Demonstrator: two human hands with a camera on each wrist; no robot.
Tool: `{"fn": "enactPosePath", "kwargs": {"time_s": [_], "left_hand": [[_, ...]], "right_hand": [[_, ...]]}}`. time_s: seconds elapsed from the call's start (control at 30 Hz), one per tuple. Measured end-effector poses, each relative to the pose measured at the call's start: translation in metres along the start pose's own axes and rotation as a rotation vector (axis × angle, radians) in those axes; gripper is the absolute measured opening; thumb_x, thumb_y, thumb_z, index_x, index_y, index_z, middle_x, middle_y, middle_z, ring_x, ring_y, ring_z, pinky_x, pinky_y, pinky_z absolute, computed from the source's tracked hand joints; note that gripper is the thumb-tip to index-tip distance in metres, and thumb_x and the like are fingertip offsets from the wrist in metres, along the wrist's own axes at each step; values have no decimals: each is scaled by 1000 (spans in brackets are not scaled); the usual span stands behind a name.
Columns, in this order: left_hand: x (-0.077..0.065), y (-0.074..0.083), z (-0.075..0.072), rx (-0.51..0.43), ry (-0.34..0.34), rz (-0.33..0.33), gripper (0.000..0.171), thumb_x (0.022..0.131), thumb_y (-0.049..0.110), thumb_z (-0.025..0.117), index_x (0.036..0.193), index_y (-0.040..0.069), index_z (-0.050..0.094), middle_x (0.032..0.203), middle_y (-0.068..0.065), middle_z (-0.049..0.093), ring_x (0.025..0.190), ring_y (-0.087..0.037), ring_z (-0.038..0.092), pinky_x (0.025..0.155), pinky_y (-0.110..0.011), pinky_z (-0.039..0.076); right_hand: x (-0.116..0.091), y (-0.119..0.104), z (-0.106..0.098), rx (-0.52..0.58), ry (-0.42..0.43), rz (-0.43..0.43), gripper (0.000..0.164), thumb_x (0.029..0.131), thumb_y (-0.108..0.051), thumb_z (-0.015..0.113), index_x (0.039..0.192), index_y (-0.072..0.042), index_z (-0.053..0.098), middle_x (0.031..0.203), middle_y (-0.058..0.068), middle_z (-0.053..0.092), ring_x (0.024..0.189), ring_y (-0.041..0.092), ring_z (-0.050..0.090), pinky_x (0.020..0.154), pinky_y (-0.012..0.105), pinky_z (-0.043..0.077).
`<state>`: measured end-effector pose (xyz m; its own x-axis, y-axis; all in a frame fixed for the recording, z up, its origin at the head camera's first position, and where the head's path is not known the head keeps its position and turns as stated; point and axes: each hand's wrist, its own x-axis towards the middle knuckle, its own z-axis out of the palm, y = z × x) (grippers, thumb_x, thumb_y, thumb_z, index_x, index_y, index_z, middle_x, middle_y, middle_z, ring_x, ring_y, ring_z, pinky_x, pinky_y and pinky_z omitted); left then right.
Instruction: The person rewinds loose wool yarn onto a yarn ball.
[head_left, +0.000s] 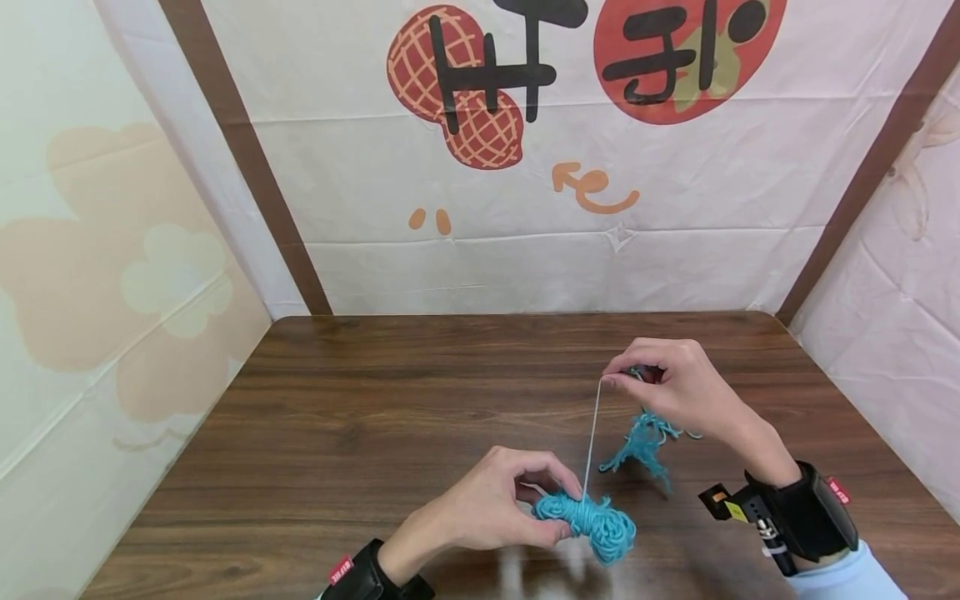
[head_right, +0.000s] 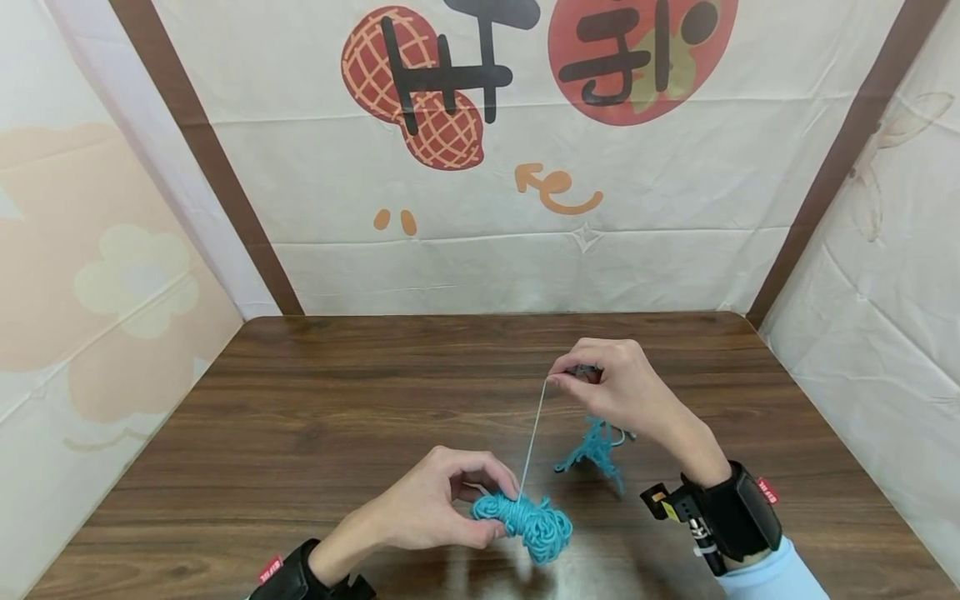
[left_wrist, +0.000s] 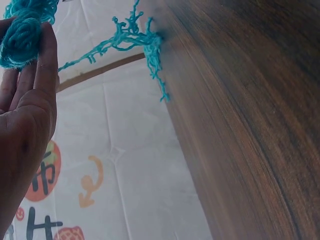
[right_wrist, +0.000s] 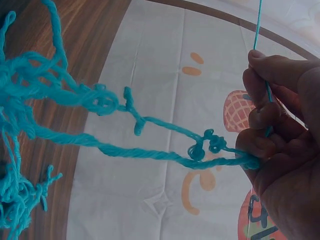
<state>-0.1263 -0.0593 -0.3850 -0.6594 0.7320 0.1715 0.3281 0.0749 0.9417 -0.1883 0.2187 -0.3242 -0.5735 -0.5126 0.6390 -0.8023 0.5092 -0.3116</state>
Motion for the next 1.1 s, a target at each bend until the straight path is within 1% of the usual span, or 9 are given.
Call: {"fn": "enactPosePath", "kwargs": {"time_s": [0.23,0.53,0.6,0.7,0.77,0.87,0.93,1.0,1.1], "left_hand": [[-1,-1,1,-13,1,-1,26,83,9,79,107,18,71,100,5,73,90,-1,67,85,-21,61],[-3,-1,3,-27,-1,24,25,83,6,78,105,15,71,102,-2,75,88,0,67,86,-22,61],[-3,-1,2,-72,-1,44,24,84,5,78,106,12,71,105,-7,74,89,0,67,85,-23,62],[-2,-1,-4,-178,23,148,24,85,1,76,107,0,67,109,-14,71,92,-3,68,83,-25,63],[-2,-1,-8,-263,75,226,26,84,-3,75,107,-7,63,112,-11,70,96,-5,68,84,-23,62],[-1,-1,-14,-396,200,292,26,85,-4,75,107,-2,62,114,-1,68,100,-6,66,83,-20,60],[-1,1,-17,-451,316,279,26,84,-3,75,106,6,64,112,3,66,99,-7,65,82,-19,59],[0,3,-18,-477,444,223,31,84,-4,74,106,15,64,112,3,65,97,-7,66,79,-19,59],[1,5,-19,-461,631,124,32,82,-7,73,105,14,64,111,0,63,94,-10,68,78,-22,61]], "right_hand": [[-1,4,0,-3,7,34,20,83,2,80,92,-16,79,79,-14,69,57,-4,40,50,12,34],[-3,9,0,-6,7,73,21,84,-2,80,93,-21,79,77,-10,70,55,-2,40,49,14,33],[-3,11,0,3,4,85,21,85,-2,80,93,-21,79,77,-9,70,55,-2,40,49,14,33],[-5,14,-1,13,-5,111,18,86,-2,79,93,-19,79,77,-8,70,55,-1,42,50,15,34],[-6,16,-1,17,-15,131,16,87,-3,78,93,-18,79,77,-10,69,56,0,43,50,15,36],[-9,19,-1,21,-42,154,16,88,-2,77,92,-18,79,76,-13,68,56,-1,44,49,16,37],[-10,19,-1,28,-80,162,17,88,-3,77,90,-20,79,75,-15,67,56,-2,44,49,17,38],[-11,18,0,53,-150,169,19,88,-4,77,89,-22,78,76,-15,67,57,-3,44,49,17,40],[-12,10,2,114,-314,172,17,91,-7,75,89,-24,77,78,-14,68,59,-4,47,51,18,44]]}}
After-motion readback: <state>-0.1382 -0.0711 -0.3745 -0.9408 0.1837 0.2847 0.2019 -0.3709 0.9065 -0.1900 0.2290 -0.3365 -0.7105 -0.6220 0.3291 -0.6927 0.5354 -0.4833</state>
